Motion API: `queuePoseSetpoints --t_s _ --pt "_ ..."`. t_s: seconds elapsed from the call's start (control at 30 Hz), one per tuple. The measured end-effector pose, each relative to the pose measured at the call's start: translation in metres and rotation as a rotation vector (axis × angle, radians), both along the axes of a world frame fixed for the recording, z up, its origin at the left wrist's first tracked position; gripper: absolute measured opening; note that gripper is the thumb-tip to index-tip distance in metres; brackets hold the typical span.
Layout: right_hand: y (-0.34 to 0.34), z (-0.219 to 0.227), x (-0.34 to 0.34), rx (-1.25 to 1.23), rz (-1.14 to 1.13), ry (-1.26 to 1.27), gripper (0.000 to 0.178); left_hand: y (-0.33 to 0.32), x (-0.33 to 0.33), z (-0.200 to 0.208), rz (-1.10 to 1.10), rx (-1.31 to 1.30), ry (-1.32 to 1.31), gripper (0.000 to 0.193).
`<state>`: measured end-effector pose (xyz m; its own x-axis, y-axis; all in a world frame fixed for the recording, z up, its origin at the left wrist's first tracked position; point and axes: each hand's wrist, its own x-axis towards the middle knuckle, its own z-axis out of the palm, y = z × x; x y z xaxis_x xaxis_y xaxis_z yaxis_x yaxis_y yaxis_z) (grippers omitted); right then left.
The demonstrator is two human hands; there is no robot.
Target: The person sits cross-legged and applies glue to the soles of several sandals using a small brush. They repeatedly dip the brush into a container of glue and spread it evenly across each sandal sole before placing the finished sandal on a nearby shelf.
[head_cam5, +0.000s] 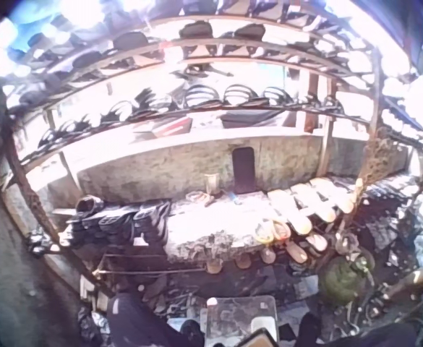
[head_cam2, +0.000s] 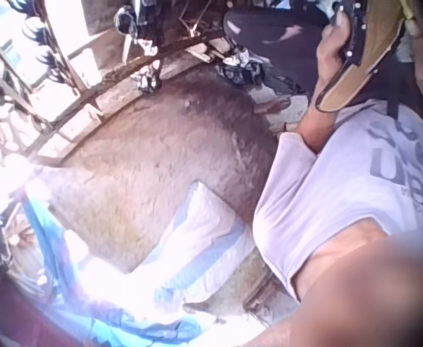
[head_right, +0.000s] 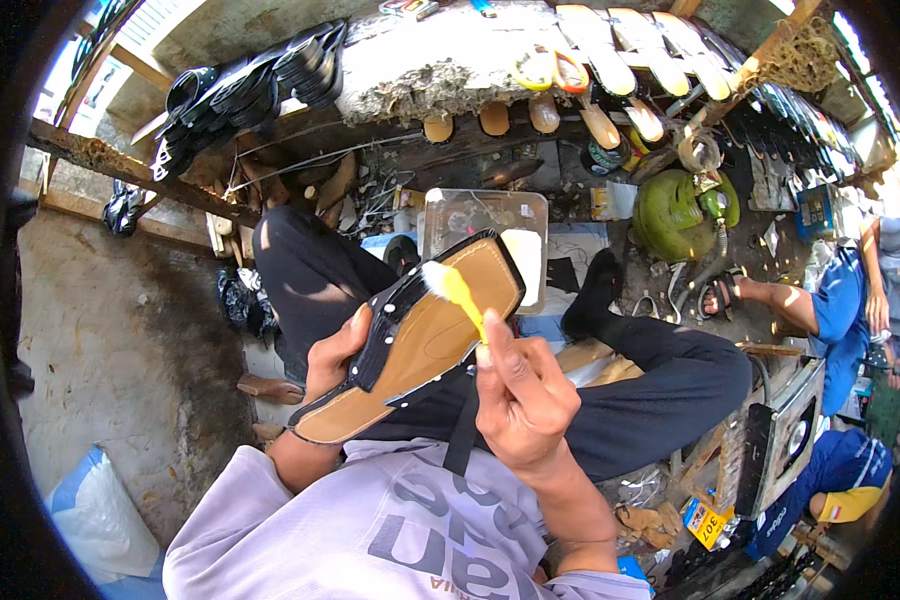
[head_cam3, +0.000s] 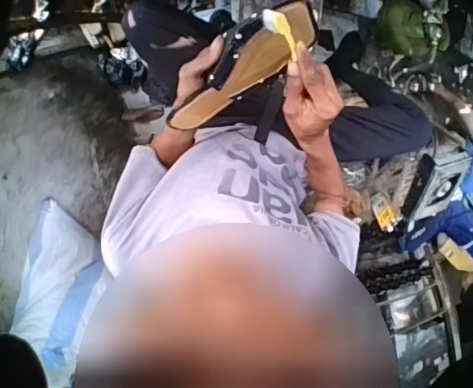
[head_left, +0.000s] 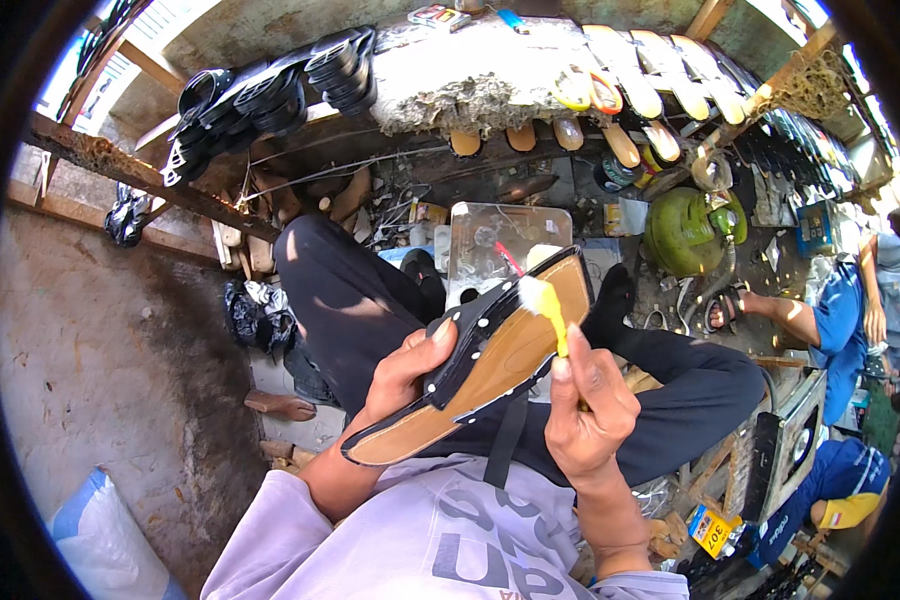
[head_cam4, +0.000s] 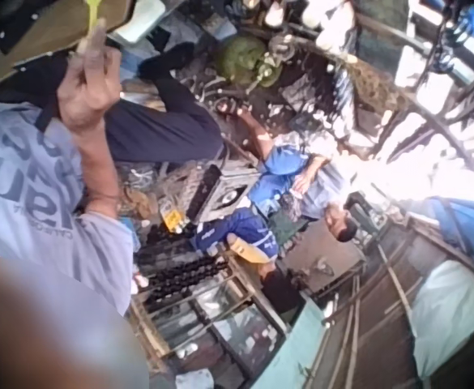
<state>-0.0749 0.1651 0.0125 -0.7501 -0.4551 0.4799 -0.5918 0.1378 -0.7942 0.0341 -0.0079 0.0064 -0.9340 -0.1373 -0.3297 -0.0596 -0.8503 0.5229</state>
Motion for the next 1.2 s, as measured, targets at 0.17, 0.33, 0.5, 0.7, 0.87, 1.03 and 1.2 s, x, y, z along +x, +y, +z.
queuePoseSetpoints --t_s 0.17,0.33,0.5,0.7,0.87,1.03,1.2 --pt "0.002 0.007 0.005 -0.006 -0.033 -0.03 0.035 -0.003 0.0 -0.005 -0.016 -0.004 -0.017 0.054" --pt "0.004 0.006 0.0 0.022 -0.041 -0.118 0.034 0.005 -0.003 -0.002 0.033 -0.076 -0.079 0.047" --pt "0.003 -0.001 -0.008 0.052 -0.071 -0.068 0.033 0.001 -0.006 -0.002 -0.015 0.081 0.002 0.049" --pt "0.004 -0.009 0.007 0.088 0.298 0.116 0.047 -0.007 -0.012 -0.01 -0.006 0.279 -0.026 0.053" --pt "0.007 -0.013 0.01 0.132 0.304 0.009 0.043 -0.004 -0.021 -0.011 0.096 0.231 -0.13 0.049" --pt "-0.003 -0.017 0.031 0.161 0.433 -0.16 0.039 -0.012 -0.03 -0.047 0.165 0.382 0.024 0.04" --pt "-0.017 -0.068 -0.011 0.262 0.16 -0.155 0.03 -0.033 -0.027 -0.097 0.407 0.436 -0.012 0.049"
